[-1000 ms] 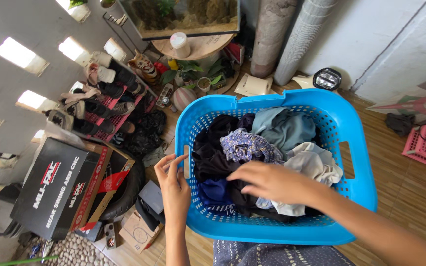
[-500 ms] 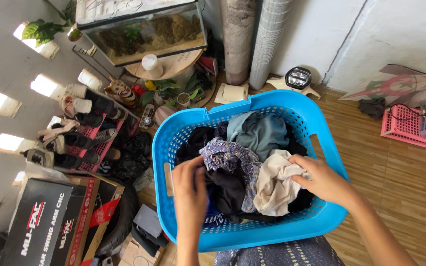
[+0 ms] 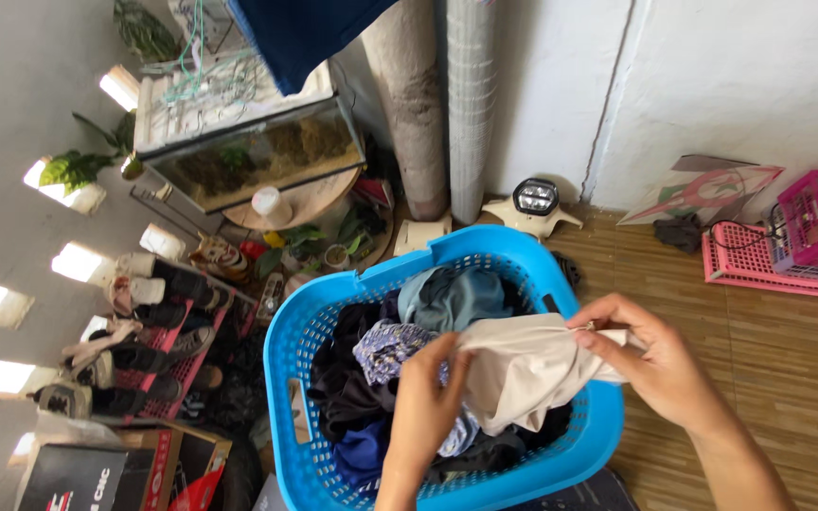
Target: The person takes various items of clothing from a blue laundry basket and hangs them on a red circular drying rack by hand.
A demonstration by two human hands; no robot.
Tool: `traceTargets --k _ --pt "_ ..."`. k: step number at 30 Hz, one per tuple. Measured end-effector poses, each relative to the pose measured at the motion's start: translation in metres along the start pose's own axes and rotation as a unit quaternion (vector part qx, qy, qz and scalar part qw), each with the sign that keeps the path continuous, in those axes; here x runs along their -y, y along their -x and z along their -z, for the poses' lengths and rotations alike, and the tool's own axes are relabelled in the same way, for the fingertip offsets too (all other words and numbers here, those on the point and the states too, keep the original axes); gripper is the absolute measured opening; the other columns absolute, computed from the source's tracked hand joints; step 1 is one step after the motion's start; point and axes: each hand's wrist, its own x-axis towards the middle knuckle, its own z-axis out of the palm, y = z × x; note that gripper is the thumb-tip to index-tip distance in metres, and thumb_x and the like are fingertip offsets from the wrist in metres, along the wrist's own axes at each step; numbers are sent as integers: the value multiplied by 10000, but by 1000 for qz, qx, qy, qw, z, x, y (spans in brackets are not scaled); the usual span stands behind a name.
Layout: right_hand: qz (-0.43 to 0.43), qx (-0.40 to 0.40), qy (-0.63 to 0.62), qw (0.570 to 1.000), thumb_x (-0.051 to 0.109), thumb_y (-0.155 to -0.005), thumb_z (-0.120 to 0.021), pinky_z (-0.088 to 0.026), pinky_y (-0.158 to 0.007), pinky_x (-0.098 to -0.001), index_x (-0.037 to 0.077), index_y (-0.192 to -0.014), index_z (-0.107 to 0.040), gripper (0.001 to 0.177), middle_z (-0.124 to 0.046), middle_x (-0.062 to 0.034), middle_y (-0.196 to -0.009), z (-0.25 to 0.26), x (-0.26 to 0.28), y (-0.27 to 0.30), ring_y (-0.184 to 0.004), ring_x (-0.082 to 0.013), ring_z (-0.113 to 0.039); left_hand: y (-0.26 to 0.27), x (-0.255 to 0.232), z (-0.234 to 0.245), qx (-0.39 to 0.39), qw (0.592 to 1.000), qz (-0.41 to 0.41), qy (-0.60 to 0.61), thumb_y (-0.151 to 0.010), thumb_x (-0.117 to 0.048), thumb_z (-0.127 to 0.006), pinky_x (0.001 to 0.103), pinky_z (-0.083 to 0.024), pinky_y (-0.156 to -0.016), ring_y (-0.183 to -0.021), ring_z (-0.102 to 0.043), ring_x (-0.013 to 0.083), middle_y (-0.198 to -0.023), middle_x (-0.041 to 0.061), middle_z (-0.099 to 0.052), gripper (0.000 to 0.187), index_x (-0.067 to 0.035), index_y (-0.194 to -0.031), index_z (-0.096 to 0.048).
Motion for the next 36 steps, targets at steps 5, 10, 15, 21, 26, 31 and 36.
traceTargets --k 5,10,15,21,26,31,36 --pt "-18 -88 79 993 73 -931 -703 -468 -728 -256 20 -943 -704 54 -694 -19 -838 66 -1 13 -807 -96 -602 -21 -30 -3 -77 991 42 103 -991 -111 -608 298 -540 -715 -782 -698 202 -834 111 -754 130 -12 -1053 -665" --pt "-30 -12 173 984 146 -909 -743 -482 -687 -291 68 -976 -708 109 -606 -26 -792 143 7 42 -760 -120 -569 -58 -55 -31 -88 932 -10 351 -1088 -167 -508 305 -573 -788 -890 -693 124 -1029 70 -727 181 -49 -1222 -540" --pt "-51 136 230 962 325 -795 -830 -564 -644 -258 115 -1012 -717 322 -741 77 -873 207 8 75 -785 -80 -674 -85 -107 -77 -56 902 0 427 -1070 -197 -512 335 -589 -870 -973 -689 122 -1084 51 -691 250 -92 -1296 -487" --pt "-161 47 345 923 290 -921 -750 -505 -707 -314 26 -981 -734 272 -562 -84 -1021 282 11 118 -835 -168 -604 -104 -184 -143 -14 893 -12 449 -1048 -210 -504 312 -582 -803 -969 -691 108 -1102 31 -701 306 -117 -1338 -466" --pt "-86 -143 45 985 210 -882 -690 -560 -906 -304 53 -1214 -709 369 -764 -94 -1151 330 31 143 -1067 -160 -689 -111 -226 -205 -3 896 14 443 -1044 -173 -533 288 -566 -719 -852 -660 96 -996 33 -685 313 -133 -1347 -470" --pt "-78 -33 261 962 255 -896 -681 -552 -974 -322 148 -1280 -674 398 -663 0 -1231 351 58 143 -1171 -155 -630 -107 -252 -252 39 893 -64 444 -1027 -67 -586 242 -450 -605 -750 -617 85 -893 43 -684 286 -163 -1254 -441" --pt "-45 5 191 981 310 -953 -563 -536 -997 -370 188 -1316 -606 386 -722 9 -1249 339 42 132 -1173 -152 -696 -102 -289 -283 130 910 -142 367 -1061 -42 -582 235 -429 -658 -789 -532 57 -907 7 -621 133 -75 -1180 -632"
